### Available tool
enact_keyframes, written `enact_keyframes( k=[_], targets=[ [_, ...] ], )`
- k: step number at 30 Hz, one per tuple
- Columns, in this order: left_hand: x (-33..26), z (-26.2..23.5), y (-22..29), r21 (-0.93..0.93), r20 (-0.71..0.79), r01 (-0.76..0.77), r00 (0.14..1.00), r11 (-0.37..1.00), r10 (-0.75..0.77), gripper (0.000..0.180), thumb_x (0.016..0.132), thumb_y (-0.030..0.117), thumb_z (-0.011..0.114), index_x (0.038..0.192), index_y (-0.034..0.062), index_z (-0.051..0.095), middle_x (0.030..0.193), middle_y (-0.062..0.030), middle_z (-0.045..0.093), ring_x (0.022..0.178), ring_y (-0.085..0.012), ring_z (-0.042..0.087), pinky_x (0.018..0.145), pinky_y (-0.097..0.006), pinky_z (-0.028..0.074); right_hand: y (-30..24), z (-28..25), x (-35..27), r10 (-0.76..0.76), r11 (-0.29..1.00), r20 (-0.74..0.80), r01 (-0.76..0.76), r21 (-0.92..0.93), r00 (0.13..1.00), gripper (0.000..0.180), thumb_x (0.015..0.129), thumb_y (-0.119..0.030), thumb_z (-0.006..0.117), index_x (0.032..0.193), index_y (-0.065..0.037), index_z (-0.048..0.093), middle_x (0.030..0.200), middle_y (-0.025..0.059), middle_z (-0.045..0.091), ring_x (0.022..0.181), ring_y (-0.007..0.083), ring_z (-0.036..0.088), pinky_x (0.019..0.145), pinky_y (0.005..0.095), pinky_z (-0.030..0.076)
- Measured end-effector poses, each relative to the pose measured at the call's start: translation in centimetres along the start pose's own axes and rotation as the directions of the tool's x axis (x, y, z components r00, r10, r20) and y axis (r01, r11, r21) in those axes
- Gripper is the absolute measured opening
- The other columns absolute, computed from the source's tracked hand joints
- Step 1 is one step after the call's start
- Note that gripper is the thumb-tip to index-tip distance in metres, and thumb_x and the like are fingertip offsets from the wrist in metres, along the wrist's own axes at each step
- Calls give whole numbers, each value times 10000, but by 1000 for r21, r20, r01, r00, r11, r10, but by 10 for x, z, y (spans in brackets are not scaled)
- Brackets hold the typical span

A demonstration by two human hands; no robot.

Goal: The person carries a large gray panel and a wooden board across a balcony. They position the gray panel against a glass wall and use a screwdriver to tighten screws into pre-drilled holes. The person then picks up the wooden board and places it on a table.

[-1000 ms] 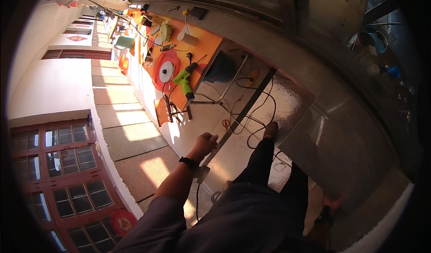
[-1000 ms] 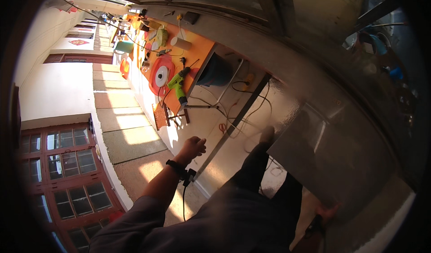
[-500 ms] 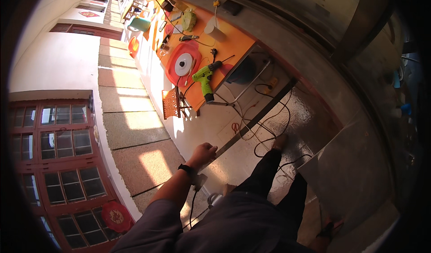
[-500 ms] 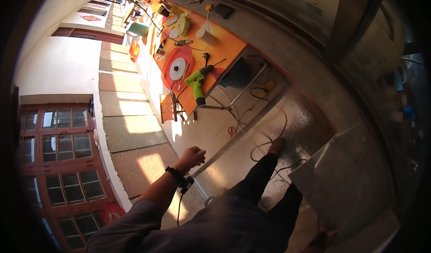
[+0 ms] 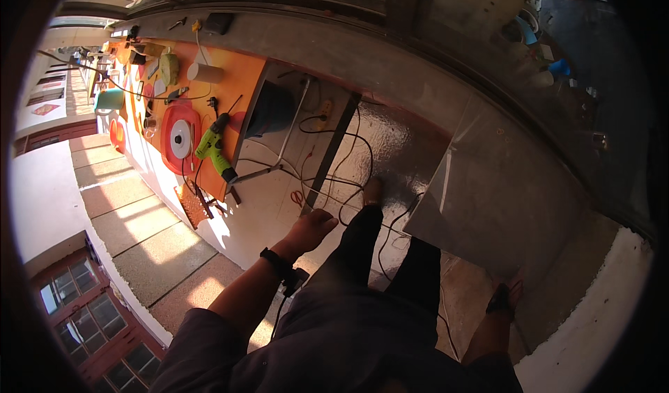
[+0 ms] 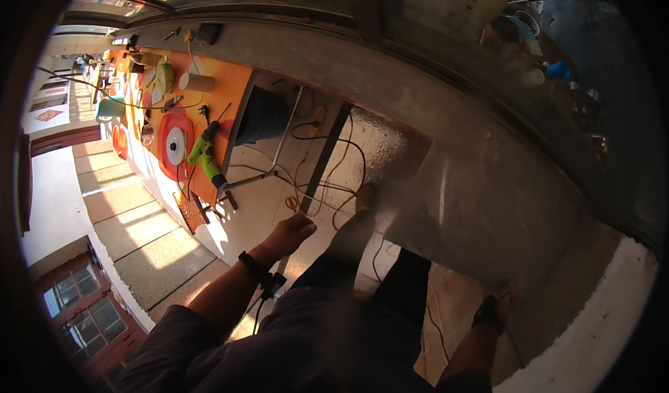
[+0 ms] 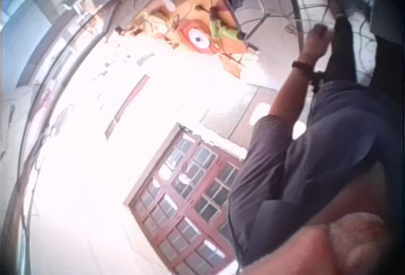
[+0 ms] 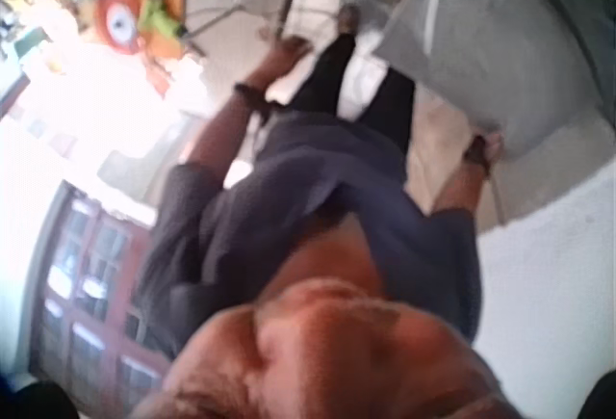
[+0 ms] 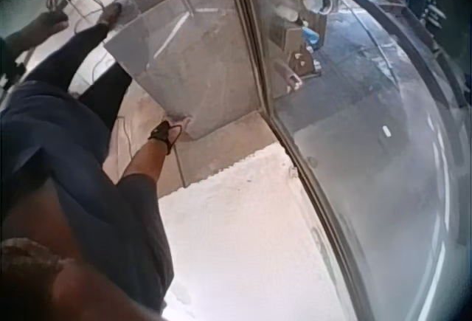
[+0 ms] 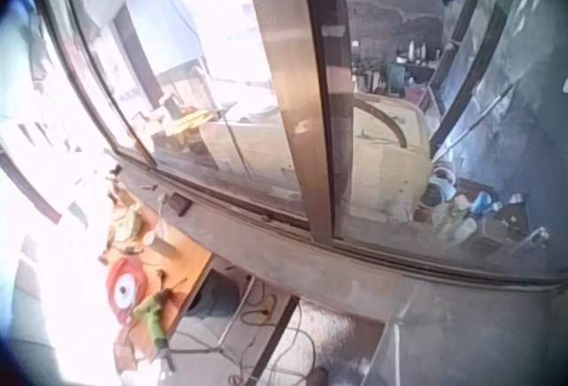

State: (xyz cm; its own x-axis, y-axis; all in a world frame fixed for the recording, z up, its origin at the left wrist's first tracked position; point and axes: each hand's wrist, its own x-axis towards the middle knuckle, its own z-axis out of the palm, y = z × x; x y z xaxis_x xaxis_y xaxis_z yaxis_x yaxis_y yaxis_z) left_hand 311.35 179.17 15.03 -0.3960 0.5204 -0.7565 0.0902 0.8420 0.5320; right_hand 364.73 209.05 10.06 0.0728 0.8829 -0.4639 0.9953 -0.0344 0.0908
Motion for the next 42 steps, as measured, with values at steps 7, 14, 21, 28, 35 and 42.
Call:
enact_keyframes(
  k=[7,14,21,28,35,42],
  targets=[
    [69,117,67,-302,244,-171,937,938,250,520,968,419,526,1230,-31,529,1146,-184,618,1067,-302,601,921,-375,469,-26,7,25,133,-665,521,-315,678,843,588,905,-438,624,1377,-119,479,1420,84,472,1272,316,449,1079,477,361],
    [66,134,91,-601,424,259,905,756,27,413,1006,349,484,1219,-1,542,1089,-87,626,924,-178,617,801,-314,511,-70,-21,9,291,-654,617,-319,686,731,569,918,-465,607,1351,-112,498,1388,75,503,1247,290,477,1047,487,394],
    [60,137,99,-615,363,304,928,728,-81,395,1002,330,502,1218,1,542,1059,-84,638,876,-184,627,761,-314,515,-94,-8,-34,-3,-683,526,-386,620,850,568,907,-473,618,1351,-138,502,1357,46,535,1222,276,511,1043,461,410],
    [56,130,121,-559,342,341,925,756,-164,404,995,321,519,1191,-31,551,1054,-95,640,883,-186,628,712,-312,538,-219,15,-127,-546,-325,617,-822,469,567,638,954,-513,502,1320,2,406,1370,150,444,1323,330,389,1096,472,324],
    [55,126,111,-549,327,177,945,817,15,295,955,209,578,1162,-2,578,1003,-84,627,892,-160,625,739,-285,527,-252,51,-135,-397,-404,649,-758,512,649,495,951,-471,546,1236,-67,522,1172,95,596,1117,269,550,984,418,451],
    [36,5,25,-434,198,108,980,894,-23,367,936,262,607,1205,16,568,1053,-64,641,951,-163,620,790,-290,514,-257,65,-130,-207,-432,653,-667,607,728,546,941,-479,568,1269,-51,483,1251,126,506,1084,290,523,994,431,436]
  ],
)
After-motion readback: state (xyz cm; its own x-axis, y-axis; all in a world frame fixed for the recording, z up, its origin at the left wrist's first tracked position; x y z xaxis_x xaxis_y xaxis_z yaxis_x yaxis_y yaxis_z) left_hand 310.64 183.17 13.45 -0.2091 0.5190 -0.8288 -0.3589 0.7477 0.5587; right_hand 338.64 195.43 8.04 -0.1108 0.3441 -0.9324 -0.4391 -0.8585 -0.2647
